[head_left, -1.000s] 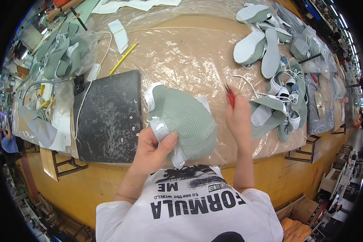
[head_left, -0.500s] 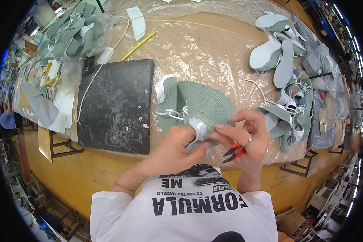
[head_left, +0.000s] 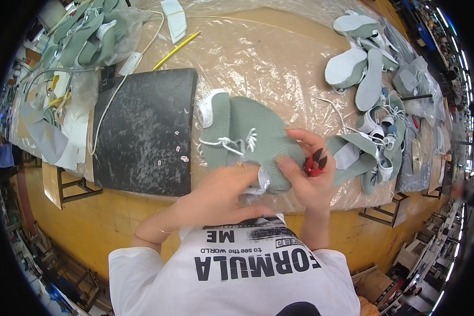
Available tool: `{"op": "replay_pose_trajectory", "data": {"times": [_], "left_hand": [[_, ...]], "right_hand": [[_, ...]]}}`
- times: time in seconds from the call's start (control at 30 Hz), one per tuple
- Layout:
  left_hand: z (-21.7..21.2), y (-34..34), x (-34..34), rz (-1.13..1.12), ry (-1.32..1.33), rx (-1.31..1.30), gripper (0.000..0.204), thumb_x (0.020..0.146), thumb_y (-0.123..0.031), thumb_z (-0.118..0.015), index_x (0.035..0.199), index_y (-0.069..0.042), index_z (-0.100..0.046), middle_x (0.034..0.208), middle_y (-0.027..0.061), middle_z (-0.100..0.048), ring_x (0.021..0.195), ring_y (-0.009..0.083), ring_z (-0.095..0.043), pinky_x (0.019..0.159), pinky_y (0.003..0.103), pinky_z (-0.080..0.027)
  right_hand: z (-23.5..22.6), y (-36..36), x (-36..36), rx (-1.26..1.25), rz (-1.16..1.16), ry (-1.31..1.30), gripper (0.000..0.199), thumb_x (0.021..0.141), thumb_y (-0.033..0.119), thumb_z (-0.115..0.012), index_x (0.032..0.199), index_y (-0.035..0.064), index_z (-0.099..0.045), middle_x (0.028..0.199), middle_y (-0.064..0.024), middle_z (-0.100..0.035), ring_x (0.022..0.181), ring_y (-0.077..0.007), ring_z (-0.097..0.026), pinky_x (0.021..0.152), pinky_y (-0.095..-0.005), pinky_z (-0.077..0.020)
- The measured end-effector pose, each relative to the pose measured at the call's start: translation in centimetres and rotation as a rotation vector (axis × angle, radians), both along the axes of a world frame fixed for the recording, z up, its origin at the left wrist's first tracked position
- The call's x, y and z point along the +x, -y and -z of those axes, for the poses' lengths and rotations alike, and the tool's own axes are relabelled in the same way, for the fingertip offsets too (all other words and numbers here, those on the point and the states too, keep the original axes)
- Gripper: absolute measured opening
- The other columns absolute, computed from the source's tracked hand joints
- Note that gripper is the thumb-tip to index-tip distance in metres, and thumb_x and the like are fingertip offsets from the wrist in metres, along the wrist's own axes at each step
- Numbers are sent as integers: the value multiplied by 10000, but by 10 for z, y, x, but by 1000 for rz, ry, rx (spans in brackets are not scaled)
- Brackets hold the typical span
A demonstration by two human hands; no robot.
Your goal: The person uses red-handled scissors to trim excess fabric and plastic from the upper of a light green shoe. They repeatedly cut small sections, rotate the shoe, and remove cut pieces, working around the collar and tongue area.
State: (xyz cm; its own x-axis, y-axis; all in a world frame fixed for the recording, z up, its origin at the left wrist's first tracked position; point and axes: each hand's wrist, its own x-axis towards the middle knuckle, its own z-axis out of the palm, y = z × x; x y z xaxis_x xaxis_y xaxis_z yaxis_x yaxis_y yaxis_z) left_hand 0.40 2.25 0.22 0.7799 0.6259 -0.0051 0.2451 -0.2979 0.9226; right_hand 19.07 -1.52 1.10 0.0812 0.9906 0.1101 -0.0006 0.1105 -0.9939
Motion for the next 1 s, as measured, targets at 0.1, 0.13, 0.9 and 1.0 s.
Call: {"op": "replay_pose_trajectory", "data": {"times": [0.1, 0.13, 0.9, 1.0], "left_hand": [[4, 5, -1, -207, 234, -562, 351, 800, -108, -702, 1096, 47, -595, 894, 144, -652, 877, 153, -641, 743, 303, -499], [5, 5, -1, -221, 288, -576, 347, 802, -103, -705, 1096, 48, -602, 876, 148, -655, 852, 140, -643, 727, 289, -500], [-6, -2, 0, -205, 228, -196, 175, 803, -9, -628, 957, 70, -654, 781, 150, -668, 668, 157, -638, 608, 270, -476], [-5, -1, 1, -263, 244, -294, 183, 805, -14, -632, 965, 71, -657, 779, 142, -669, 695, 127, -625, 630, 268, -478]], "right_hand": [[11, 3, -6, 122, 68, 50, 382, 833, -42, -652, 1190, -19, -519, 1037, -75, -597, 858, -77, -566, 738, -186, -449], [12, 5, -7, 98, 68, 23, 379, 829, -41, -657, 1183, -12, -526, 1057, -79, -586, 847, -77, -559, 737, -187, -446], [1, 6, 4, 85, 54, 285, 122, 767, -17, -642, 859, 22, -573, 1148, -104, -540, 586, -48, -415, 500, -188, -350], [0, 8, 11, 2, 217, -118, 70, 849, -31, -565, 883, 10, -519, 1130, -87, -516, 621, -17, -410, 531, -180, -348]]}}
